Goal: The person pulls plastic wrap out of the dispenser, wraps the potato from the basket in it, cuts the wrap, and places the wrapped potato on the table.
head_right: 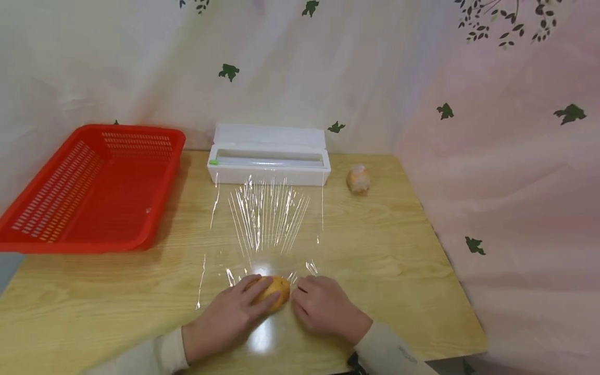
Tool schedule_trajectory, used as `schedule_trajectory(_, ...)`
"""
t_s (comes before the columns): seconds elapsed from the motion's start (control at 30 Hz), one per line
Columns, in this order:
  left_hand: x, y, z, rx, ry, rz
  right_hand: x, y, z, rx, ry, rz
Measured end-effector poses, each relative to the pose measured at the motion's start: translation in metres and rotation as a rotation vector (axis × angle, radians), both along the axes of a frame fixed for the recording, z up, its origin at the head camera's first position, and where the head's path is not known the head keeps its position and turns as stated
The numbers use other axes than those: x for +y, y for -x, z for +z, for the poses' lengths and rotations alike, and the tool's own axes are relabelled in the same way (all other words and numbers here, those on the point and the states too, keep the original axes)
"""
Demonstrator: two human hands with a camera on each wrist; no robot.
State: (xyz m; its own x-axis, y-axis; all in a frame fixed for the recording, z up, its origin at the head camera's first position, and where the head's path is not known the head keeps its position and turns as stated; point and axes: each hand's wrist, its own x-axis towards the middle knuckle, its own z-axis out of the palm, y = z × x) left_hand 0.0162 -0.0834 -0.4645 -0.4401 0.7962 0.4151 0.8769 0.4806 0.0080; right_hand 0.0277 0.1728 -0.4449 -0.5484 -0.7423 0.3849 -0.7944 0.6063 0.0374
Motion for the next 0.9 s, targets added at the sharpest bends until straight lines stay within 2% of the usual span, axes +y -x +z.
schedule_trajectory(0.13, -0.004, 0.006, 0.004, -0.099, 0.0, -0.003, -0.012, -0.006, 0.003, -0.08, -0.002, -0.049)
schedule_trajectory(0.23, -0.005, 0.013, 0.008, -0.191, -0.018, 0.0, -0.026, -0.007, -0.002, -0.12, 0.001, -0.094)
schedule_trajectory(0.4, -0.006, 0.023, 0.014, -0.354, -0.066, -0.009, -0.036, 0.002, -0.009, -0.094, 0.078, -0.099)
schedule_trajectory(0.53, -0.007, 0.033, 0.017, -0.461, -0.096, -0.025, -0.033, 0.013, -0.005, -0.115, 0.114, -0.084)
schedule_trajectory(0.63, -0.008, 0.043, 0.018, -0.501, -0.112, -0.039, -0.034, 0.022, 0.003, -0.195, 0.111, -0.095)
schedule_trajectory(0.73, -0.007, 0.052, 0.018, -0.51, -0.111, -0.061, -0.035, 0.03, 0.014, -0.311, 0.089, -0.133)
schedule_trajectory(0.9, -0.004, 0.064, 0.019, -0.557, -0.068, -0.082, -0.035, 0.047, 0.021, -0.581, 0.067, -0.24)
